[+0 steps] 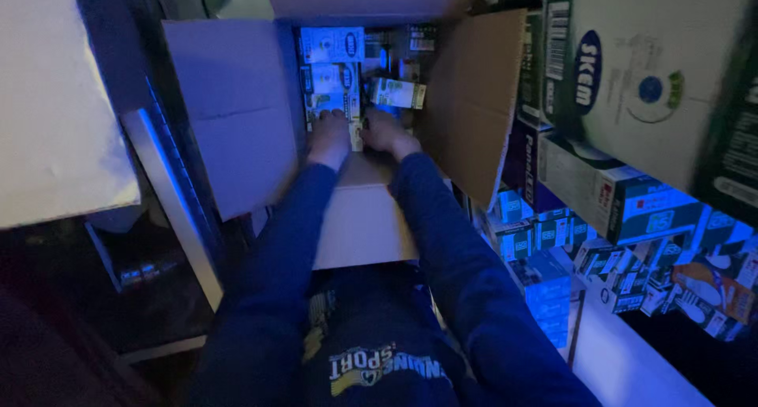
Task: The person unboxes various light bulb packages and places them onto shelves alongside other similar boxed merchandise.
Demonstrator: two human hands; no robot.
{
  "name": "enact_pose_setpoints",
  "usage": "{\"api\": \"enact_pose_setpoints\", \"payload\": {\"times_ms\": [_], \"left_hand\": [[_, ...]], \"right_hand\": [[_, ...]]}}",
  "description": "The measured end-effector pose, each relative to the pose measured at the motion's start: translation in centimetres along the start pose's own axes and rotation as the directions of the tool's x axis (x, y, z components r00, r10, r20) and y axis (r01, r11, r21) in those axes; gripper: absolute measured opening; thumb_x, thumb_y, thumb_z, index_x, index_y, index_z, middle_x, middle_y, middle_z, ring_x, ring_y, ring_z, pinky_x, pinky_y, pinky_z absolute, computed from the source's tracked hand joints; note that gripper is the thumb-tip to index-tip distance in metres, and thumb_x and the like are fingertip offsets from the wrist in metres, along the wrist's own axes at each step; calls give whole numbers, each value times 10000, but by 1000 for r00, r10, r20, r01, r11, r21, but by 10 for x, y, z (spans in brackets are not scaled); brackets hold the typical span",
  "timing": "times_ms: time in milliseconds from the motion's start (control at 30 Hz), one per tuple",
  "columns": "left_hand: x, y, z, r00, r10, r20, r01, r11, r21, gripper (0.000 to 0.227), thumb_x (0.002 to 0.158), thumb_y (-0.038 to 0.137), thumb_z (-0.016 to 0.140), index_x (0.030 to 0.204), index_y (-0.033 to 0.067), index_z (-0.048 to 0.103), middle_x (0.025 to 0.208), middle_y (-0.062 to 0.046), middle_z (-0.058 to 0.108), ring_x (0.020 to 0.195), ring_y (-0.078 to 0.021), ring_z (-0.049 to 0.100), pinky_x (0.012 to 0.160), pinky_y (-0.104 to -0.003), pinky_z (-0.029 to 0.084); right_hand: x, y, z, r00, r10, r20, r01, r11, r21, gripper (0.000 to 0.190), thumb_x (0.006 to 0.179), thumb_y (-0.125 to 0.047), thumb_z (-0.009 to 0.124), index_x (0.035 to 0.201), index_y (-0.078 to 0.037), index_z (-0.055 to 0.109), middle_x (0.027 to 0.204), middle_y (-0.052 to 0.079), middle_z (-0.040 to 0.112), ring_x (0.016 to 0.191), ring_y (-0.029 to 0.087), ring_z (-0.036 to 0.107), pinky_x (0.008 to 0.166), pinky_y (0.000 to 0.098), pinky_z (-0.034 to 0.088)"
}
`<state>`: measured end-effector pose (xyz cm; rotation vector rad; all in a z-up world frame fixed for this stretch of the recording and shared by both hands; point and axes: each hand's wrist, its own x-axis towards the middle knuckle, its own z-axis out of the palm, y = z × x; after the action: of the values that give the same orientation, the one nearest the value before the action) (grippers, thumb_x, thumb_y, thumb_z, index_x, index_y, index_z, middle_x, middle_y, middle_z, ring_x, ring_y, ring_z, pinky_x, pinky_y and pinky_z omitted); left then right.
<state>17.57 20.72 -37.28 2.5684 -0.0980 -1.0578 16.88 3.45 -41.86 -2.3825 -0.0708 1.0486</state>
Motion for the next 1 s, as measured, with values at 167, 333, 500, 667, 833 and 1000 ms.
{"api": "enact_pose_setpoints", "payload": {"times_ms": [167, 333, 500, 667, 833, 1000], "left_hand": [[35, -19, 68, 975, -223, 17, 221, 973, 73, 385, 939, 184, 544, 1295, 43, 588, 1388, -268, 488, 1219, -470, 559, 964, -591, 495], [29, -19, 83, 976, -197, -91, 211, 962, 174, 459, 947, 211, 511, 1380, 66, 552, 1483, -349, 378, 1147, -536, 557, 910, -630, 476], [26, -20, 79, 978, -143, -154, 169, 970, 174, 412, 986, 182, 487, 1363, 50, 589, 1486, -321, 414, 1215, -485, 554, 942, -627, 490], [29, -33, 80, 979, -82, -185, 116, 977, 179, 382, 962, 186, 490, 1290, 49, 630, 1450, -320, 433, 1231, -493, 535, 949, -580, 494], [33, -45, 91, 995, -92, -48, 98, 982, 161, 358, 1005, 204, 492, 1293, 61, 648, 1370, -239, 514, 1217, -463, 558, 1001, -552, 494], [27, -43, 91, 991, -44, -127, 75, 967, 244, 375, 986, 192, 498, 1319, 62, 611, 1362, -221, 511, 1196, -428, 552, 931, -548, 513]], "right_hand": [[23, 20, 41, 998, 16, 57, -20, 997, 74, 590, 805, -323, 747, 1300, -38, 599, 1309, 253, 642, 1213, 431, 603, 1025, 480, 489], [22, 5, 40, 976, 109, 190, -111, 994, -5, 845, 721, -346, 854, 1351, 63, 466, 1324, 299, 564, 1216, 409, 583, 1007, 435, 481], [13, 5, 52, 961, 35, 275, -30, 999, -23, 608, 834, -445, 683, 1279, -32, 657, 1319, 245, 653, 1187, 395, 653, 1016, 451, 505], [20, 0, 44, 922, -120, 369, 140, 990, -26, 651, 926, -578, 581, 1266, -41, 724, 1339, 216, 717, 1238, 364, 659, 1090, 463, 458], [20, 10, 29, 985, -171, -8, 165, 932, 323, 1070, 590, -386, 903, 1445, 16, 400, 1404, 256, 541, 1301, 378, 494, 1077, 427, 395], [22, 8, 27, 997, -19, 75, 3, 977, 213, 1016, 611, -389, 898, 1450, -24, 455, 1373, 236, 589, 1275, 382, 550, 1063, 435, 434]]}}
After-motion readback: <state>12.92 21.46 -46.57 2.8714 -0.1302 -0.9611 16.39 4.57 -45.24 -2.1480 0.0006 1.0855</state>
